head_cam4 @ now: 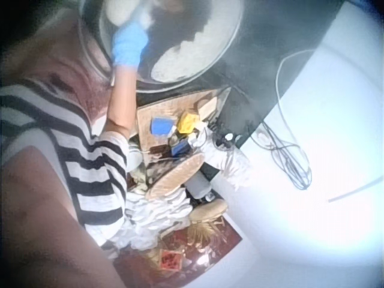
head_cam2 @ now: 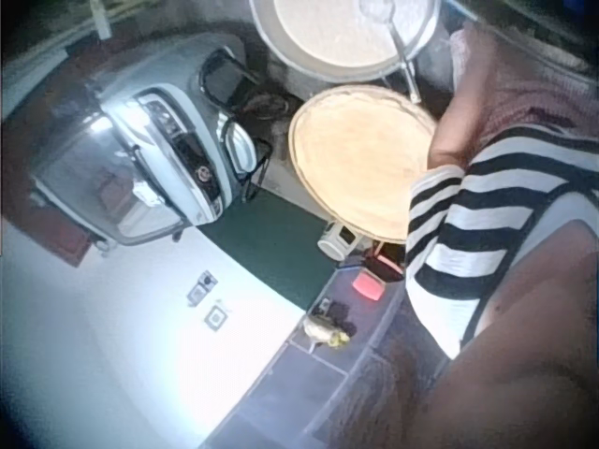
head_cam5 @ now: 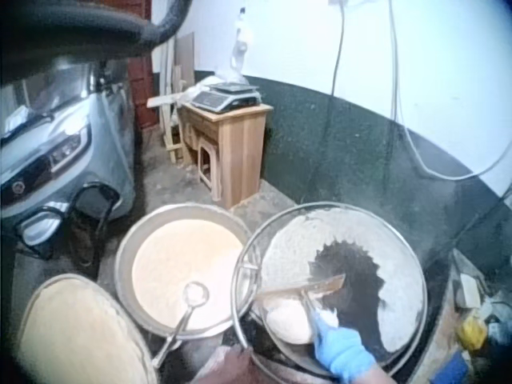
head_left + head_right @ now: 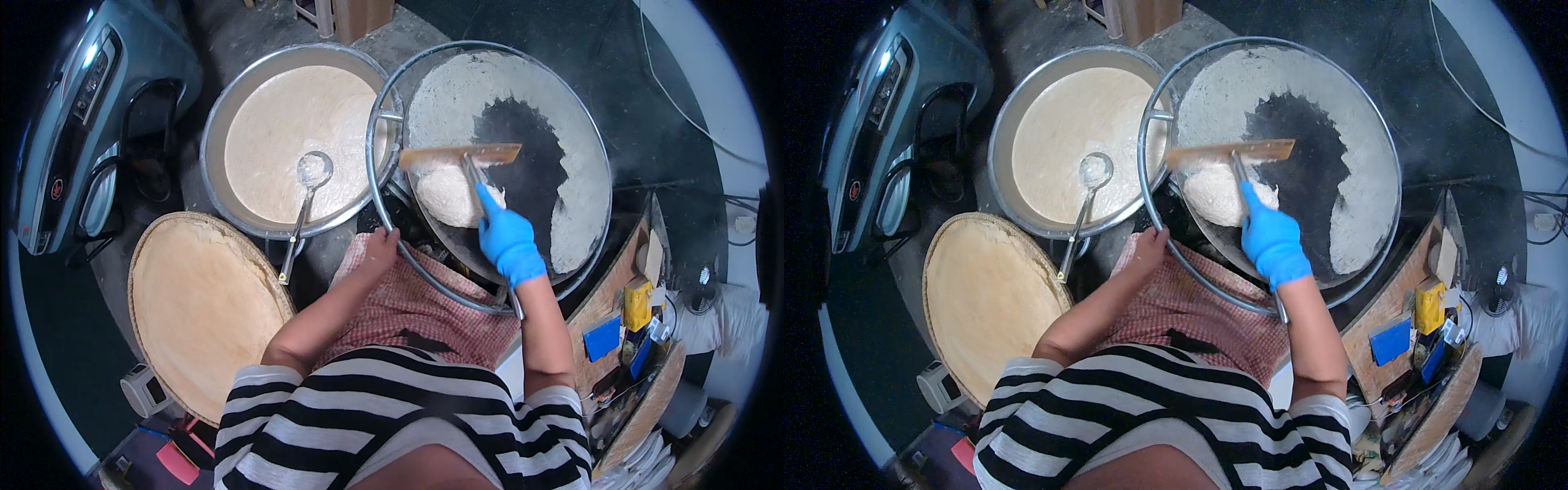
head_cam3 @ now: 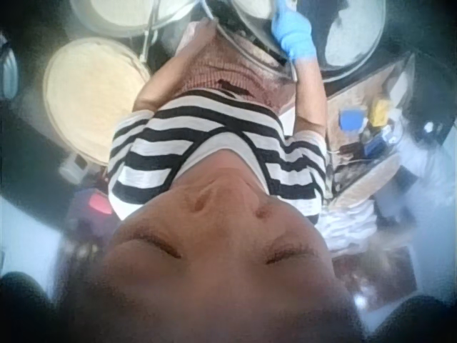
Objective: The person ladles batter onto a hot griddle, spreads it into a thin circle, cooks it, then folds and removes the crepe onto a woven tray. The cycle repeats with a second crepe.
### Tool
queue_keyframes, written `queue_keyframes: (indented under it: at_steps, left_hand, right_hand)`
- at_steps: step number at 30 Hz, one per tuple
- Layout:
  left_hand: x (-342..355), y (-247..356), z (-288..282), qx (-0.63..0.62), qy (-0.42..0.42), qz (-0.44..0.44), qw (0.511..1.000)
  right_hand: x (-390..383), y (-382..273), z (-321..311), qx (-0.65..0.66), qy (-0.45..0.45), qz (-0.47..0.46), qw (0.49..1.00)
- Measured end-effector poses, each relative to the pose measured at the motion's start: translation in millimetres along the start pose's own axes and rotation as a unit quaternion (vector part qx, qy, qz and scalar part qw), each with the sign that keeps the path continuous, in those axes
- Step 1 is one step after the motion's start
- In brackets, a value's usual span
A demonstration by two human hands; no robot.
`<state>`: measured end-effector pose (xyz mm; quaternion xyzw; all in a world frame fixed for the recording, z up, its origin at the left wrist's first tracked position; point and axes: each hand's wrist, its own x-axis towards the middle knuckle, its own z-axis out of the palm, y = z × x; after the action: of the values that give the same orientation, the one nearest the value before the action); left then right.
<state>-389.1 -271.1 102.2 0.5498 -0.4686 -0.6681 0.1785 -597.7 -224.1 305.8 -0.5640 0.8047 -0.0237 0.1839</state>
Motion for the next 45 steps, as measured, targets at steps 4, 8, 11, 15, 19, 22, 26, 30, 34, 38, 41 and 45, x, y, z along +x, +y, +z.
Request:
queue_keyframes:
  at_steps: [4, 8, 11, 15, 19, 22, 26, 30, 34, 38, 41, 45]
  left_hand:
    - [25, 25, -22, -0.093, -0.058, -0.056, 0.992]
    - [53, 63, -46, -0.026, -0.099, -0.064, 0.993]
    - [67, 82, -55, -0.007, -0.066, -0.04, 0.997]
    - [52, 71, -65, -0.041, -0.055, -0.051, 0.996]
    - [5, 31, -53, -0.132, -0.07, -0.077, 0.986]
    - [-25, 0, -8, -0.092, -0.072, -0.052, 0.992]
    - [-18, -16, 12, 0.055, 0.029, 0.011, 0.998]
    - [16, 1, -17, 0.077, -0.021, 0.021, 0.997]
    - [44, 42, -41, 0.013, -0.083, -0.06, 0.995]
    - [58, 70, -55, -0.009, -0.07, -0.02, 0.997]
    - [39, 58, -45, -0.028, -0.047, -0.022, 0.998]
    - [-24, 18, 4, 0.033, 0.033, 0.03, 0.998]
  right_hand:
    - [-45, 16, -19, -0.031, -0.083, 0.077, 0.993]
    - [-22, 27, -26, 0.02, -0.033, 0.07, 0.997]
    - [16, 10, -2, -0.008, 0.032, 0.018, 0.999]
    - [-13, 10, 2, -0.021, -0.019, 0.019, 0.999]
    - [-33, 32, -24, -0.018, -0.077, 0.071, 0.994]
    - [3, 23, -18, 0.037, -0.016, 0.07, 0.997]
    - [14, 6, -2, 0.005, 0.014, 0.024, 1.0]
    - [-21, 23, -17, -0.047, -0.086, 0.056, 0.994]
    - [9, 29, -24, 0.006, -0.011, 0.026, 1.0]
    - [45, 5, -8, -0.001, 0.031, 0.002, 1.0]
    - [26, 4, -8, -0.034, -0.047, 0.031, 0.998]
    - [5, 25, -19, -0.038, -0.085, 0.047, 0.995]
